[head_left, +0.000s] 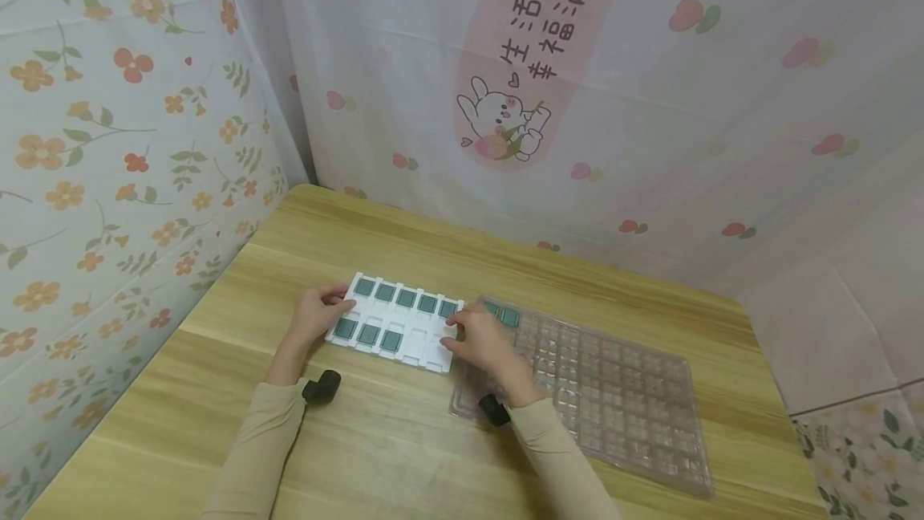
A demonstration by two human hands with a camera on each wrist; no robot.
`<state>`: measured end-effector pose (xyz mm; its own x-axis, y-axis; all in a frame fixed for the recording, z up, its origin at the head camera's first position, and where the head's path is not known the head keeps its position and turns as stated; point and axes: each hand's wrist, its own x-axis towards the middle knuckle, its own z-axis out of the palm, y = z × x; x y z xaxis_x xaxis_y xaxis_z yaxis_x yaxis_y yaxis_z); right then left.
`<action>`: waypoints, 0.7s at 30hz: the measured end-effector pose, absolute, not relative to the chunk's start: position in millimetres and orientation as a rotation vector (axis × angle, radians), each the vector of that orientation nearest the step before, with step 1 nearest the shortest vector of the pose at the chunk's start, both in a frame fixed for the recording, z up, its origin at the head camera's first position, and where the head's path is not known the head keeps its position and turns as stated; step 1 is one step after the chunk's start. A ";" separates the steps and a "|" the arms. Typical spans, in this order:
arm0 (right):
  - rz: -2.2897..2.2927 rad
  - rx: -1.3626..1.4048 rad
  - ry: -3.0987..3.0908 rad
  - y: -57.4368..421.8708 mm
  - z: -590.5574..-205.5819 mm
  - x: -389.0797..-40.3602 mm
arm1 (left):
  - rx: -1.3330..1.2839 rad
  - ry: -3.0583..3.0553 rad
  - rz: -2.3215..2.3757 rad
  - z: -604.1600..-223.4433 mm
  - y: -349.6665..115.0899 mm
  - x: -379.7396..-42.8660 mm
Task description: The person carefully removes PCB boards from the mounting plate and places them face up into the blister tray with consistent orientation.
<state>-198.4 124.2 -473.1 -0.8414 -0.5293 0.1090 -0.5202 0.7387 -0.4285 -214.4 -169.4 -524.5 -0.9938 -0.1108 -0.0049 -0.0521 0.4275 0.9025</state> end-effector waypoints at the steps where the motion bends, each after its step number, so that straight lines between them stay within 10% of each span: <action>1: -0.702 -0.896 2.917 122.8 -473.1 -198.2 | 0.146 -2.603 -1.648 -524.5 -169.6 -214.6; 21: -0.661 -1.019 2.923 95.2 -472.3 -193.6 | 0.135 -2.598 -1.645 -523.6 -169.7 -214.6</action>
<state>-193.6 95.2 -472.3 -0.7924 -0.5897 0.1562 -0.5995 0.7054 -0.3783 -214.6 -169.7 -523.6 -0.9942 -0.1077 0.0068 -0.0399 0.4258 0.9039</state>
